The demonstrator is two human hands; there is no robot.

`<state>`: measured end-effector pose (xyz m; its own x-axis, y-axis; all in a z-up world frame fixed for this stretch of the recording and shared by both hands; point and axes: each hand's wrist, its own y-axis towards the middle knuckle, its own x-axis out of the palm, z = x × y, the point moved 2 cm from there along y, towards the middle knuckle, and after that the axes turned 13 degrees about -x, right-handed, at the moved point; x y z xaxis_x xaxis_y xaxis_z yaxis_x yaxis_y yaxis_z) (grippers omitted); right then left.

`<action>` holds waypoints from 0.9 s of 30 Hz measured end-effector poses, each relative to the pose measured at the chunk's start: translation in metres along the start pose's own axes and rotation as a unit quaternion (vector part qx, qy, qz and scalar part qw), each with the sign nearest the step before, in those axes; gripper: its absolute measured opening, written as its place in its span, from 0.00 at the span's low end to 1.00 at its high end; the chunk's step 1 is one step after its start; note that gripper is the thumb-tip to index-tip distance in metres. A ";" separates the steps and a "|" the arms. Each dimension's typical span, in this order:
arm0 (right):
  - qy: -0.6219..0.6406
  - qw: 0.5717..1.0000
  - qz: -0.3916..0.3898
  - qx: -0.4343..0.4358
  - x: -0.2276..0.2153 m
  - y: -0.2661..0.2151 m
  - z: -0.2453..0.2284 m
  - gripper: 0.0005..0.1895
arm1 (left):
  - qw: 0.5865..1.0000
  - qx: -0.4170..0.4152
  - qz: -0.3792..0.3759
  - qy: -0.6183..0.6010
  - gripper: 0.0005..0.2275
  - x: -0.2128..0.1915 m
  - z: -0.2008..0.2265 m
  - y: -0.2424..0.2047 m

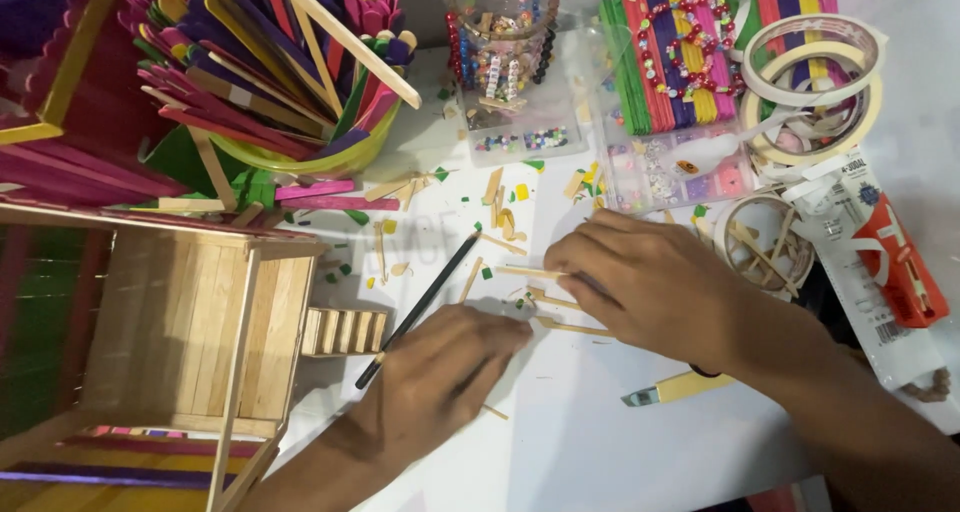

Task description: Building a small wooden ladder using popsicle sticks and scissors.

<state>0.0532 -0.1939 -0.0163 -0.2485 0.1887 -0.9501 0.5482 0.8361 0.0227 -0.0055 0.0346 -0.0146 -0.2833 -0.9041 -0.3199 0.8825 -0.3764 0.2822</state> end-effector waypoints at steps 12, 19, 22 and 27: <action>0.371 0.885 0.206 0.192 0.003 -0.019 -0.059 0.13 | 0.948 -0.221 0.196 -0.122 0.05 0.009 -0.003 -0.006; 0.358 0.895 0.235 0.124 -0.008 -0.003 -0.070 0.04 | 0.923 -0.254 0.205 -0.202 0.04 0.012 0.001 -0.007; 0.339 0.901 0.228 0.144 -0.002 -0.003 -0.067 0.04 | 0.944 -0.209 0.203 -0.155 0.04 0.011 0.009 -0.008; 0.402 0.879 0.208 0.152 -0.007 -0.005 -0.064 0.07 | 0.934 -0.245 0.199 -0.164 0.03 0.009 0.017 -0.003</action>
<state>0.0010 -0.1667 0.0106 -0.3930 0.8503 -0.3502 0.8829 0.4554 0.1150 -0.0175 0.0242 -0.0027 0.0756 -0.9963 0.0398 0.9856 0.0686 -0.1544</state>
